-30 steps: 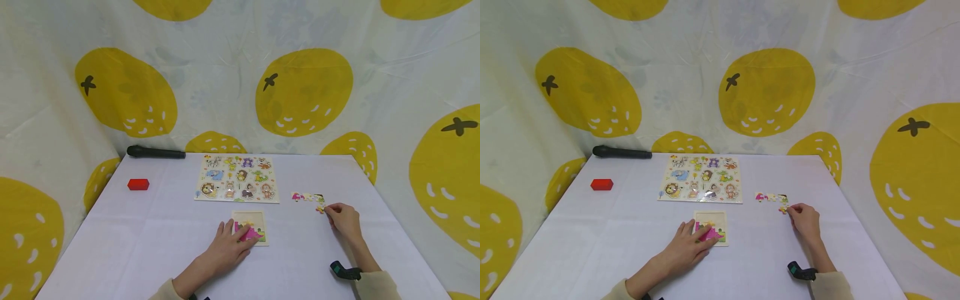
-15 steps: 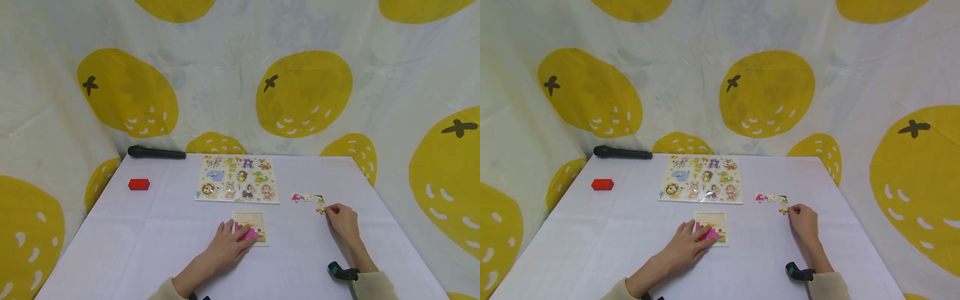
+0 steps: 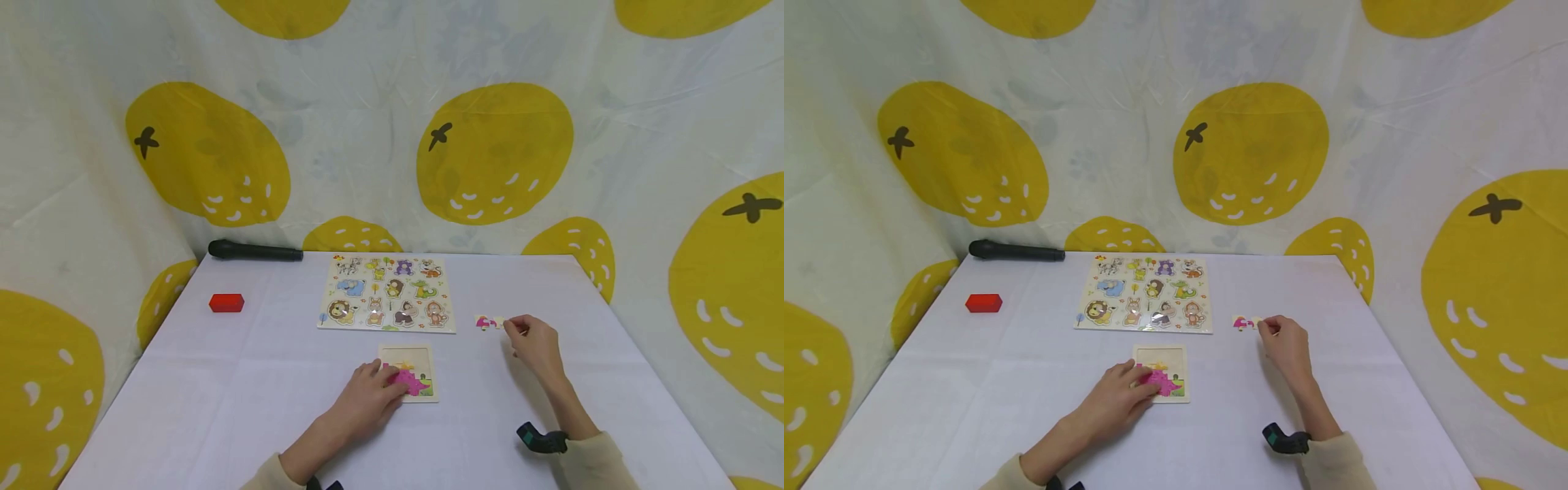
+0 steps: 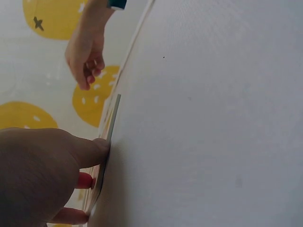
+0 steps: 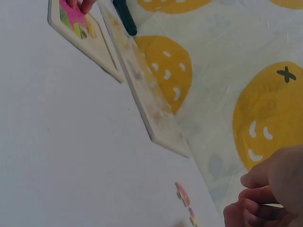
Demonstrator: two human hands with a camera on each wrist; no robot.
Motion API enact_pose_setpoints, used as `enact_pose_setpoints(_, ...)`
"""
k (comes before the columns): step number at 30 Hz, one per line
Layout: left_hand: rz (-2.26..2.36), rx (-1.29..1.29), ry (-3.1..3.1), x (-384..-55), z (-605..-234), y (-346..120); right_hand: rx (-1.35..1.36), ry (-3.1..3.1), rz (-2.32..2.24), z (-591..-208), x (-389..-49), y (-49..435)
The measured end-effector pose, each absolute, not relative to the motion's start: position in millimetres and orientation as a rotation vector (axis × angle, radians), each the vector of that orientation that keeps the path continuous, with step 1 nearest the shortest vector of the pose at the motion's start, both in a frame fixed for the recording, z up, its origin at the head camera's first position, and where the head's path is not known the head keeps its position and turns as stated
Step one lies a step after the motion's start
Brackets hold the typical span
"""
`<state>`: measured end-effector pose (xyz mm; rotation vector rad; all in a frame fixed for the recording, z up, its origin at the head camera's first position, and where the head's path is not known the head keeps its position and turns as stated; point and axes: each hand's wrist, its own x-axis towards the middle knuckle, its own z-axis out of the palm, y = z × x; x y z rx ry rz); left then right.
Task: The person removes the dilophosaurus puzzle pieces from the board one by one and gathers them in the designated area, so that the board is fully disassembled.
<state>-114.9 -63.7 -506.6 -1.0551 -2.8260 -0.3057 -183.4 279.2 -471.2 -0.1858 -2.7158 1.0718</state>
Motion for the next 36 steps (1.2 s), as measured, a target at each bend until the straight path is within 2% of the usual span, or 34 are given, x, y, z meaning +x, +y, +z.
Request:
enact_pose_setpoints(14, -0.338, -1.043, -2.842, -116.0, -505.0, -64.9, -0.026, -2.781, 1.138, -464.9, -185.5, 221.4)
enact_pose_setpoints(36, -0.271, -1.077, -2.790, -119.5, -509.5, -66.0, 0.362, -2.957, 1.151, -488.3, -164.4, 162.7)
